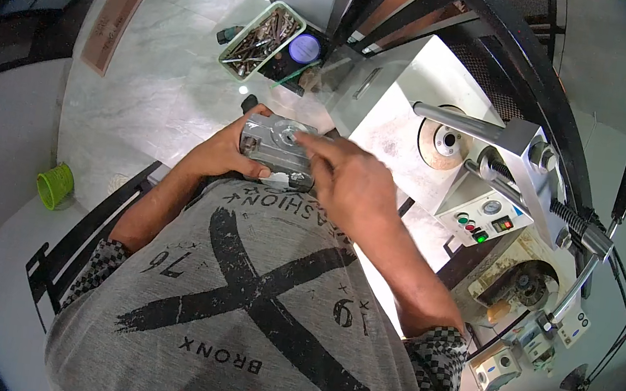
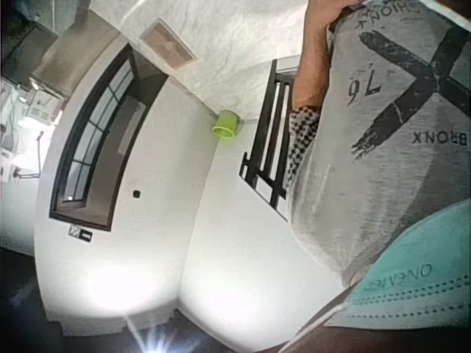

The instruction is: The person uses an electric drill on a metal dental flask and then uses a small metal tool to scrape around a hole on the flask. They then place the flask into a dental press machine and press buttons on the control panel to activate the machine.

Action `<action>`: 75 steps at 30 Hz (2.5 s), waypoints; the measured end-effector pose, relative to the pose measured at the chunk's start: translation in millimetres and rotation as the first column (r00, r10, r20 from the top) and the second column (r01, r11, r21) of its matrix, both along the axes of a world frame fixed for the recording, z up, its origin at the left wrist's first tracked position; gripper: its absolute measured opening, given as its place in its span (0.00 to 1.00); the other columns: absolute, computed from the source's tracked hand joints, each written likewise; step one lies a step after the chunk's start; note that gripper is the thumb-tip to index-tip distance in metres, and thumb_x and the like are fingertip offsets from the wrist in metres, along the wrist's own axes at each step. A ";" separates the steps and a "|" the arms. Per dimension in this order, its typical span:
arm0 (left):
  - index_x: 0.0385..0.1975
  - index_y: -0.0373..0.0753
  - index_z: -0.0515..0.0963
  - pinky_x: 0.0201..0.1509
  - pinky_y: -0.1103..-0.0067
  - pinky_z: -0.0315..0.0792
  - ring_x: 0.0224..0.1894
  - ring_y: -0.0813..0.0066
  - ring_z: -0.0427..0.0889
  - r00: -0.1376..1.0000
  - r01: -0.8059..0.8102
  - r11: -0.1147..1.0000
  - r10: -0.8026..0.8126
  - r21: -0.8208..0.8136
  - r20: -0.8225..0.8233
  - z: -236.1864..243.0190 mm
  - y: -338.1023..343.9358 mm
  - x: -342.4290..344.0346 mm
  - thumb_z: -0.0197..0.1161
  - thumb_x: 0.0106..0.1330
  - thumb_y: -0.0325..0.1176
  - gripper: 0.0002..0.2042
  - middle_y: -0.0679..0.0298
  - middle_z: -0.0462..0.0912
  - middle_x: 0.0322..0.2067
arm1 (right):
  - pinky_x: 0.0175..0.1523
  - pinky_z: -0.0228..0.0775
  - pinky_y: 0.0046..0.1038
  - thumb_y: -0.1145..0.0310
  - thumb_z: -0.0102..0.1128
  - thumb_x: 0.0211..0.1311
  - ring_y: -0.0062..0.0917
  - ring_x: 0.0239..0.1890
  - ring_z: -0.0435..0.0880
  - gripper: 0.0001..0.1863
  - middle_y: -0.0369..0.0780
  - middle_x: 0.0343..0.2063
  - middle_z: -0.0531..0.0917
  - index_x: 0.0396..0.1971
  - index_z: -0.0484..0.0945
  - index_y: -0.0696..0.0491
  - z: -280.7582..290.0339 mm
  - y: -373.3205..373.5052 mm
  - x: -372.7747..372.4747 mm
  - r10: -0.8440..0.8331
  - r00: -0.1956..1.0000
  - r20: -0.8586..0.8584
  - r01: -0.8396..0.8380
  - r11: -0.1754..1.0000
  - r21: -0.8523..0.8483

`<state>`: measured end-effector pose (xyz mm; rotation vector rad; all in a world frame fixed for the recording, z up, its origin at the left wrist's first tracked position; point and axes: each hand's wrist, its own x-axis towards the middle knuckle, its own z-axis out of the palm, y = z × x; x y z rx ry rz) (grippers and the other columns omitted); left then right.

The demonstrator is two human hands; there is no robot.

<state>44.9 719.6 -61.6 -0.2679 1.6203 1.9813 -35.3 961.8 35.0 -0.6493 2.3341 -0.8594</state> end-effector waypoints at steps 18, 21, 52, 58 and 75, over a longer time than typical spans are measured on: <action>0.62 0.39 0.65 0.61 0.74 0.68 0.54 0.68 0.77 0.997 0.043 0.996 -0.047 -0.075 -0.064 -5.5 -2.1 -3.3 0.82 0.44 0.36 0.43 0.58 0.79 0.50 | 0.42 0.80 0.34 0.63 0.63 0.66 0.34 0.35 0.89 0.15 0.41 0.37 0.88 0.51 0.88 0.36 -1.0 23.0 -25.0 0.134 0.987 0.090 -0.139 0.989 0.055; 0.62 0.40 0.65 0.62 0.74 0.68 0.54 0.67 0.77 0.997 0.056 0.995 -0.061 -0.080 -0.057 -5.5 -1.4 -5.2 0.82 0.44 0.36 0.43 0.58 0.79 0.50 | 0.42 0.80 0.34 0.68 0.64 0.66 0.33 0.34 0.89 0.15 0.40 0.38 0.89 0.51 0.88 0.37 -6.1 23.0 -30.4 0.126 0.987 0.101 -0.126 0.992 -0.005; 0.70 0.36 0.60 0.70 0.67 0.68 0.65 0.65 0.75 0.904 -0.427 0.722 0.352 0.545 0.241 -26.3 28.2 9.8 0.72 0.62 0.45 0.40 0.56 0.75 0.61 | 0.70 0.57 0.34 0.59 0.88 0.44 0.29 0.63 0.66 0.45 0.49 0.57 0.68 0.49 0.57 0.55 -77.0 8.7 30.9 -0.380 0.795 0.473 0.530 0.815 -0.236; 0.62 0.38 0.71 0.66 0.70 0.69 0.61 0.71 0.75 0.994 -0.094 0.842 0.055 0.531 0.089 -22.9 -10.7 -23.8 0.66 0.70 0.52 0.30 0.60 0.78 0.56 | 0.67 0.62 0.31 0.68 0.89 0.41 0.28 0.60 0.71 0.43 0.50 0.58 0.73 0.43 0.56 0.50 -71.1 18.5 49.8 -0.319 0.878 0.358 0.454 0.794 -0.405; 0.55 0.31 0.83 0.58 0.76 0.74 0.51 0.73 0.82 1.000 -0.025 0.993 0.026 0.113 -0.011 -11.2 -5.3 -22.4 0.63 0.74 0.45 0.22 0.57 0.87 0.48 | 0.64 0.67 0.34 0.63 0.89 0.40 0.30 0.57 0.75 0.43 0.54 0.57 0.76 0.42 0.57 0.54 -62.0 10.7 52.6 -0.305 0.928 0.215 0.368 0.846 -0.387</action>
